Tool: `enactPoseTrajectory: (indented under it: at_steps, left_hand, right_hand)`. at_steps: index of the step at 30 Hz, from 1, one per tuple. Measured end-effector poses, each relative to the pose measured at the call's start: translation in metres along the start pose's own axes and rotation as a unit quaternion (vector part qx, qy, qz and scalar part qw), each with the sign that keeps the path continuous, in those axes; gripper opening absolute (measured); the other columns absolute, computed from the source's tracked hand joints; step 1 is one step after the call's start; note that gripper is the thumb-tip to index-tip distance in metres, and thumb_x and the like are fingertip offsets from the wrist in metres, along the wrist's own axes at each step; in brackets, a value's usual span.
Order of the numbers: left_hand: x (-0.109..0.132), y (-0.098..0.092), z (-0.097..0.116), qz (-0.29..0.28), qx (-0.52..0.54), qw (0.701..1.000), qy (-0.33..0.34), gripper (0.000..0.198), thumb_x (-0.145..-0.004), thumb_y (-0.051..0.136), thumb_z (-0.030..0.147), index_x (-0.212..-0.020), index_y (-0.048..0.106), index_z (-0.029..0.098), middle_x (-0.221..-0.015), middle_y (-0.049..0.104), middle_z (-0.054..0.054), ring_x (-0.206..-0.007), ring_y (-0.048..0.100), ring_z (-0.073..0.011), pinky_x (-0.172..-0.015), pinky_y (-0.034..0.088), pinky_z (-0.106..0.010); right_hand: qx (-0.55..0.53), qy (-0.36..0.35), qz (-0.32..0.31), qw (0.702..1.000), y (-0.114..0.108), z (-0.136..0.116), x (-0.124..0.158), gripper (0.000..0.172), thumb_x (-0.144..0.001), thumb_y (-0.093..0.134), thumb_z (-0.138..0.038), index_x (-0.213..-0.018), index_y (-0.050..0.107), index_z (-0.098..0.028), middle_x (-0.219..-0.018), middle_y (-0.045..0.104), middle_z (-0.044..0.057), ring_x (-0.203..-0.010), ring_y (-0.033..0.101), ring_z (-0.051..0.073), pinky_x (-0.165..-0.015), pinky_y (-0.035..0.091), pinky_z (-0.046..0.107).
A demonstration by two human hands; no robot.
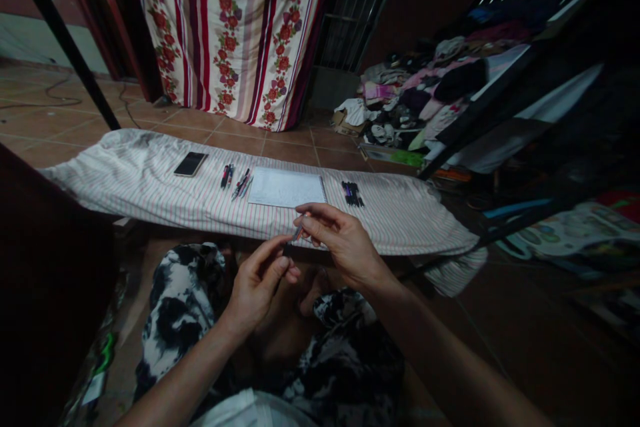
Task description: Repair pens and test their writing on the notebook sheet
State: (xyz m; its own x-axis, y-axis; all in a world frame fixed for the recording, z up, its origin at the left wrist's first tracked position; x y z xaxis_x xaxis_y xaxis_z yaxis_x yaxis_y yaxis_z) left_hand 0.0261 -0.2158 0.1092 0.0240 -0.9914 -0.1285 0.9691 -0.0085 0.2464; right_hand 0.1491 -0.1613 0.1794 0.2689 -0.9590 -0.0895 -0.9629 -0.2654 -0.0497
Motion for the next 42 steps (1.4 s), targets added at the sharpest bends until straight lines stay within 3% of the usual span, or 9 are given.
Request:
enactPoseTrajectory:
  at_steps: [10,27,34,42]
  left_hand:
    - [-0.0016,0.0046,0.0058,0.013,0.045,0.999,-0.019,0.034,-0.077,0.059,0.029,-0.107,0.054,0.015,-0.068,0.065,0.001,-0.060,0.064,-0.0132,-0.065,0.051,-0.026]
    - [-0.0024,0.0040,0.0070,0.025,0.051,0.998,-0.022,0.034,-0.075,0.060,0.025,-0.107,0.056,0.013,-0.069,0.067,0.000,-0.059,0.064,-0.0130,-0.062,0.052,-0.025]
    - [-0.0028,0.0048,0.0086,0.034,0.051,0.998,-0.032,0.035,-0.074,0.061,0.027,-0.106,0.057,0.013,-0.068,0.066,0.000,-0.057,0.064,-0.0132,-0.059,0.052,-0.025]
    - [-0.0021,0.0031,0.0044,0.030,0.047,0.998,-0.040,0.038,-0.075,0.061,0.026,-0.109,0.057,0.012,-0.069,0.067,-0.002,-0.056,0.063,-0.0124,-0.059,0.051,-0.025]
  right_hand:
    - [0.016,-0.007,0.008,1.000,-0.0006,0.0032,0.0026,0.026,-0.070,0.066,-0.037,-0.090,0.065,-0.021,-0.085,0.064,0.004,-0.074,0.058,0.014,-0.057,0.042,0.023]
    - [-0.033,0.029,-0.031,0.999,0.0025,0.0057,0.0072,0.026,-0.073,0.064,-0.035,-0.095,0.063,-0.023,-0.092,0.067,0.005,-0.085,0.063,0.018,-0.070,0.050,0.030]
    - [0.006,0.022,-0.030,0.999,0.0020,0.0020,0.0088,0.025,-0.073,0.063,-0.036,-0.094,0.064,-0.023,-0.094,0.067,0.005,-0.088,0.063,0.019,-0.070,0.051,0.030]
    - [0.047,-0.020,-0.027,0.998,0.0037,-0.0010,0.0082,0.020,-0.074,0.062,-0.031,-0.092,0.066,-0.023,-0.091,0.069,0.003,-0.090,0.064,0.018,-0.081,0.050,0.032]
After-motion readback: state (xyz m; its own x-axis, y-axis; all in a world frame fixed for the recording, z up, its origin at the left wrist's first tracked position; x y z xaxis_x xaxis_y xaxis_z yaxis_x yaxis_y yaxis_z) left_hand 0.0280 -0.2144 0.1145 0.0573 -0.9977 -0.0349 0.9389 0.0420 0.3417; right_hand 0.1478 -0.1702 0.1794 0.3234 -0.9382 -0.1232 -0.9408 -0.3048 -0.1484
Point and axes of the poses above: each hand's wrist, its own x-axis away from the middle knuckle, its own y-axis out of the palm, z = x × y, the point moved 4 cm from there along -x, towards the middle knuckle
